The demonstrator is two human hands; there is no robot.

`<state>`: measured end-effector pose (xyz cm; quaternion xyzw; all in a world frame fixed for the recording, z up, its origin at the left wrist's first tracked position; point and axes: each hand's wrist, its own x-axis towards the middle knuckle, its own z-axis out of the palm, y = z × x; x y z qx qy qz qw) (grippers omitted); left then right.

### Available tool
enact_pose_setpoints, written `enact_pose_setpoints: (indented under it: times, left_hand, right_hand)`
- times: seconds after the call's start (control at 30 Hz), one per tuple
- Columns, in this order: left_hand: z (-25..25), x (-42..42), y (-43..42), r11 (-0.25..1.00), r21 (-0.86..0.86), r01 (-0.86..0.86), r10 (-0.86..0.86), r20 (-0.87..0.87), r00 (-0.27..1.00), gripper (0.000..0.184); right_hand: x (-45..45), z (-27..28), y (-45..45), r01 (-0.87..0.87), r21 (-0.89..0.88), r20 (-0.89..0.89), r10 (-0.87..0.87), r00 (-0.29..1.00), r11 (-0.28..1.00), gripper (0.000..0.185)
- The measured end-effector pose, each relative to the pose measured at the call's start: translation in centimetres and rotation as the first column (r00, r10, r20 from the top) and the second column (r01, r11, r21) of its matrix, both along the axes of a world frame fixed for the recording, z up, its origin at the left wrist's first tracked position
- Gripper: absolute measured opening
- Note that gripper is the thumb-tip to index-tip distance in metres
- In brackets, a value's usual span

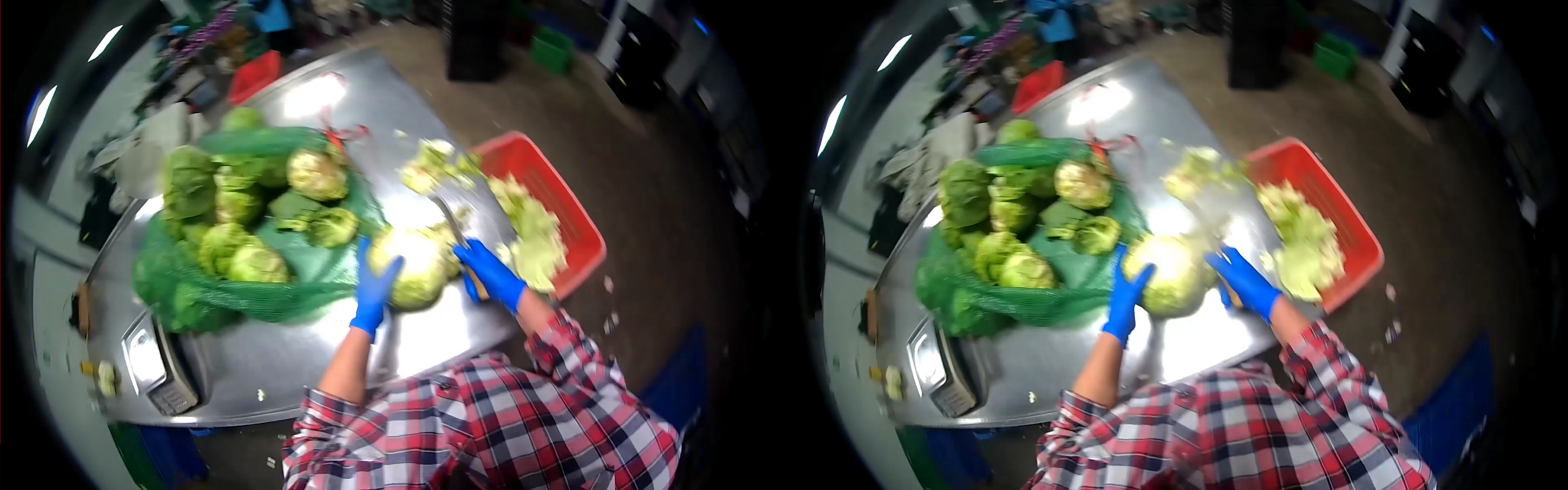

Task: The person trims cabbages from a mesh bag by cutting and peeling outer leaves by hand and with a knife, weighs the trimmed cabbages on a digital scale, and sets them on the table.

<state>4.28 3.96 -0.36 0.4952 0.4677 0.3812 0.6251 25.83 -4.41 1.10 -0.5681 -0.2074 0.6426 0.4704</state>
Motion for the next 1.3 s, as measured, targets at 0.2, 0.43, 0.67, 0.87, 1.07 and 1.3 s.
enact_pose_setpoints:
  times: [0.2, 0.43, 0.67, 0.87, 1.07, 1.3]
  left_hand:
    - [0.9, -1.6, -0.4, 0.995, -0.092, 0.039, -0.03, 0.09, 0.996, 0.088]
    - [1.1, -0.1, -1.8, 0.989, 0.034, 0.142, -0.144, 0.065, 0.987, 0.094]
    - [-1.0, 1.6, -3.4, 0.911, 0.376, 0.169, -0.05, -0.306, 0.951, 0.096]
    - [0.1, 0.7, -2.9, 0.965, 0.185, 0.187, -0.175, -0.084, 0.981, 0.092]
    - [0.4, 0.0, -4.0, 0.818, 0.471, 0.33, -0.167, -0.356, 0.92, 0.092]
    - [5.5, 0.9, -2.0, 0.861, 0.139, 0.488, -0.275, -0.681, 0.679, 0.094]
  right_hand:
    - [1.9, -0.9, -2.0, -0.093, 0.16, 0.469, 0.008, 0.883, 0.983, 0.024]
    - [-0.3, 2.0, -0.2, -0.466, 0.159, 0.845, 0.124, 0.52, 0.871, 0.063]
    - [0.1, -1.1, 3.8, -0.47, -0.079, 0.905, 0.262, 0.336, 0.879, 0.043]
    - [1.1, 0.8, 5.4, -0.429, -0.118, 0.699, 0.382, 0.605, 0.896, 0.047]
    - [1.0, -8.9, 5.6, -0.285, -0.063, 0.796, 0.221, 0.563, 0.956, 0.05]
    - [1.1, 0.1, -0.9, -0.168, -0.01, 0.477, 0.153, 0.866, 0.986, 0.061]
